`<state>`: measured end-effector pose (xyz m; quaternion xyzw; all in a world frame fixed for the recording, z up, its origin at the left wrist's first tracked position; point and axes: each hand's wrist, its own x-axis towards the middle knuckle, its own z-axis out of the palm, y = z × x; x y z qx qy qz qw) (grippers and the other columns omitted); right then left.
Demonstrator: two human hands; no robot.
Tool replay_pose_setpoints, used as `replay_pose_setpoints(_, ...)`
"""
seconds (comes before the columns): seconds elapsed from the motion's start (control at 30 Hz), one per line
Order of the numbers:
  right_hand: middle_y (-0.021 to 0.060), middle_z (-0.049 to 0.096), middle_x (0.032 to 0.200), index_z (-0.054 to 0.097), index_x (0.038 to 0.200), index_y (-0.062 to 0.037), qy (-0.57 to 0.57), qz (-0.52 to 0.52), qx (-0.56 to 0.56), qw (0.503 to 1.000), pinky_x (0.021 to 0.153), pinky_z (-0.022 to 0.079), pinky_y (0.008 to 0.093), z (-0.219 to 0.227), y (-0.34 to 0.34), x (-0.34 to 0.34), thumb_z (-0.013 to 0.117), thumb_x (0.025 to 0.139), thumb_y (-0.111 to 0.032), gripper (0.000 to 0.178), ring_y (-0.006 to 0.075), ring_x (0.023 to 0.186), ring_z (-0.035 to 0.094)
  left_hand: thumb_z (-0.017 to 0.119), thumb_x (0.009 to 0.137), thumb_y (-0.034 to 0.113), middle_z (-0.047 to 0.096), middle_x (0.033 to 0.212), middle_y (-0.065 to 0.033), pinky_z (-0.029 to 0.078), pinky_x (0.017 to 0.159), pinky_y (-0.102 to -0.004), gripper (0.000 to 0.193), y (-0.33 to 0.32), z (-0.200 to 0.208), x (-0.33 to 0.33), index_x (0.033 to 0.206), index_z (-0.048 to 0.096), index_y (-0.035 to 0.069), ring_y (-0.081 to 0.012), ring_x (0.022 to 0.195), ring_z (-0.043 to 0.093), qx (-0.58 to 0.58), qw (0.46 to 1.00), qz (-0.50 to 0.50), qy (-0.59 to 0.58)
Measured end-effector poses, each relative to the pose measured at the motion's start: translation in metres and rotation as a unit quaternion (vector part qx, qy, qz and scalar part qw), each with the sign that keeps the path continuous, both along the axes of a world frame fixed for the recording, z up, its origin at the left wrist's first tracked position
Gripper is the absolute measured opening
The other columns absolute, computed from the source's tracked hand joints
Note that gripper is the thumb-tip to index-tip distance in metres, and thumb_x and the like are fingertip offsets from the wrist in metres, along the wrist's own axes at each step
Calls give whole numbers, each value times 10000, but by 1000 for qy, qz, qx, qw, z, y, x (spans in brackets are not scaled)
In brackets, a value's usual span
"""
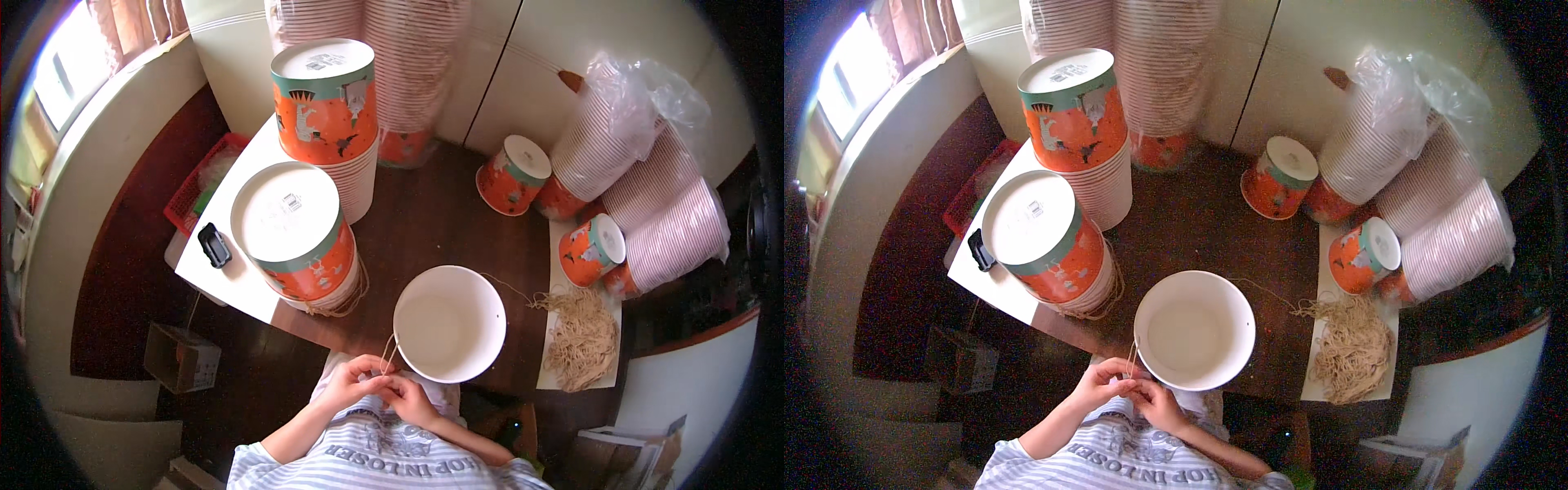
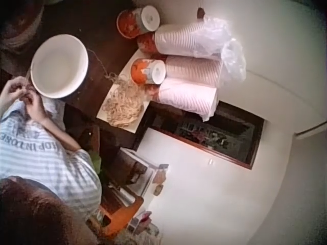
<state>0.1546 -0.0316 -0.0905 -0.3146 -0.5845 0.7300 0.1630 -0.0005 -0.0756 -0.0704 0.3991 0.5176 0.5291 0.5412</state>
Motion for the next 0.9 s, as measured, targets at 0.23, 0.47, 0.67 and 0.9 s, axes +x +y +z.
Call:
replay_pose_setpoints(0.23,60,624,774,594,904,-17,-42,7,70,997,598,466,251,-6,0,2,540,829,-106,129,113,700,581,585,788,45,584,915,-69,445,758,-261,109,-2,-11,2,870,625,-14,-123,841,551,-48,989,18,-138)
replay_pose_setpoints(0.47,103,623,774,599,842,-69,-138,91,249,954,628,480,339,-8,-5,10,557,777,-133,101,252,720,609,597,796,83,580,853,-42,430,693,-221,123,15,-1,-3,878,636,0,-104,776,539,-5,987,47,-152)
replay_pose_setpoints(0.67,100,616,818,616,873,-165,-283,174,354,874,630,462,414,-26,8,26,438,810,-331,252,289,725,594,590,802,91,586,857,-63,439,699,-243,137,35,25,-13,876,628,-18,-121,804,545,29,997,-6,-75)
replay_pose_setpoints(0.9,118,614,792,618,863,-175,-348,172,308,869,631,453,430,-43,16,56,450,792,-305,225,312,721,588,589,809,135,612,863,-60,437,735,-242,187,48,42,4,890,611,-33,-104,805,554,-29,990,-94,-97)
